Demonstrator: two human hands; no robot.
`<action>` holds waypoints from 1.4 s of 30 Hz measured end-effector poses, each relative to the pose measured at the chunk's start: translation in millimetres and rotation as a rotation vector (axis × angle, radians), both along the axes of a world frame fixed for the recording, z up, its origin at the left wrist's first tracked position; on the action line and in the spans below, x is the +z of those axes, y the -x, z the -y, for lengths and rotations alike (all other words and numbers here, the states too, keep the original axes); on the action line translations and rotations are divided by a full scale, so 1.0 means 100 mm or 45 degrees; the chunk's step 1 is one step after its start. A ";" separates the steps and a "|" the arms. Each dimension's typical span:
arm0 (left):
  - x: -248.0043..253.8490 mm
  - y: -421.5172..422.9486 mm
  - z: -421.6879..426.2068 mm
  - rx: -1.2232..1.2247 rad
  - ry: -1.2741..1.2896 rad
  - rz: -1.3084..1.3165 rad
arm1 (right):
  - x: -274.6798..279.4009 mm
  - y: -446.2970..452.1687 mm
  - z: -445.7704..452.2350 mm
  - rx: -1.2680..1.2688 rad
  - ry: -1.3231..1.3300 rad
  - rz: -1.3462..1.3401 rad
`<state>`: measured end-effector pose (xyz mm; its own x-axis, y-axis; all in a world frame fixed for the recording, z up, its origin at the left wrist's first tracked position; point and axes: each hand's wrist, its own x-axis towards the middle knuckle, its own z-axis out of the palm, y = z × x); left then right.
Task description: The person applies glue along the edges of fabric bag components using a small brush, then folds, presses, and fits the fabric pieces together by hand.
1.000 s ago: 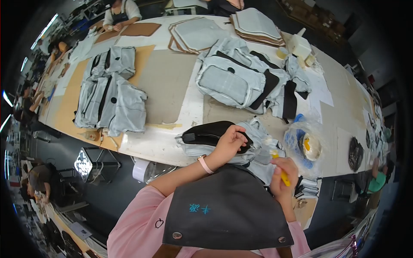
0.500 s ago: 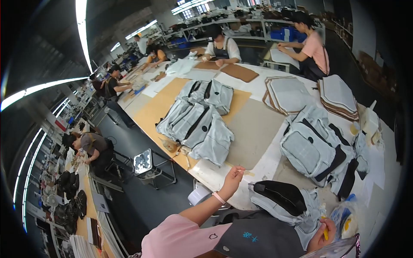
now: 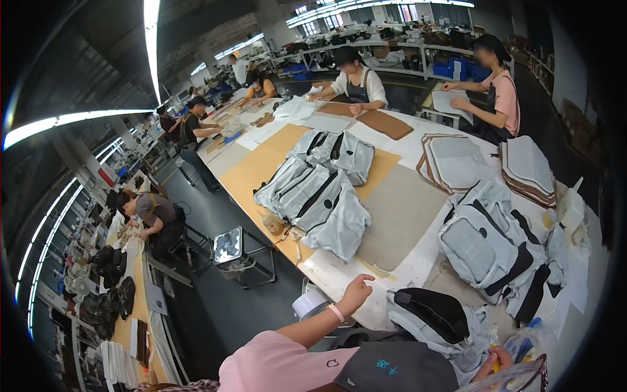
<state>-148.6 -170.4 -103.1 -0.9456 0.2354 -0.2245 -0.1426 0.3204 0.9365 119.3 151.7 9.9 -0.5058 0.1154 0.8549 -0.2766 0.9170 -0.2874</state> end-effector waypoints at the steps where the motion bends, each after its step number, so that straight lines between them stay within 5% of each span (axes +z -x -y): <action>1: 0.00 0.00 0.00 0.004 0.024 -0.010 | -0.01 -0.01 0.00 0.002 0.010 -0.011; 7: -0.22 0.03 0.00 -0.172 0.030 -0.107 | 0.05 -0.10 0.25 -0.259 0.492 0.298; 10: -0.07 0.04 -0.06 -0.598 0.213 -0.328 | 0.04 -0.10 0.28 -0.282 0.517 0.311; 13: -0.09 0.08 -0.22 -0.829 -0.248 0.248 | 0.04 -0.10 0.28 -0.304 0.535 0.326; 17: 0.06 0.05 -0.35 -0.812 0.126 -0.096 | 0.01 -0.12 0.28 -0.340 0.552 0.326; 20: 0.16 0.01 -0.45 -0.778 0.004 -0.957 | -0.02 -0.15 0.26 -0.378 0.577 0.317; 23: 0.66 -0.09 -0.53 -0.766 -0.056 -0.544 | -0.09 -0.19 0.21 -0.431 0.616 0.292; 27: 0.90 -0.06 -0.71 -0.117 -0.740 -0.067 | 0.11 -0.18 0.22 -0.434 0.488 0.302; 29: 1.18 0.01 -0.80 0.127 -1.013 0.142 | -0.08 -0.09 -0.11 -0.257 -0.157 -0.046; 30: 1.26 0.00 -0.83 0.254 -1.143 0.252 | -0.04 -0.06 -0.07 -0.234 -0.073 -0.049; 31: 1.27 -0.03 -0.86 0.146 -1.215 0.347 | 0.01 -0.03 -0.04 -0.211 0.012 -0.055; 33: 1.26 -0.10 -0.99 -0.071 -1.351 0.536 | 0.34 0.05 0.50 -0.301 0.995 0.266; 36: 1.34 -0.63 -1.39 -0.340 -1.411 0.882 | 0.26 0.13 0.38 -0.304 0.454 0.368; 42: 0.93 -1.17 -1.73 -0.686 -0.998 0.909 | 0.37 0.33 0.61 -0.298 0.288 0.763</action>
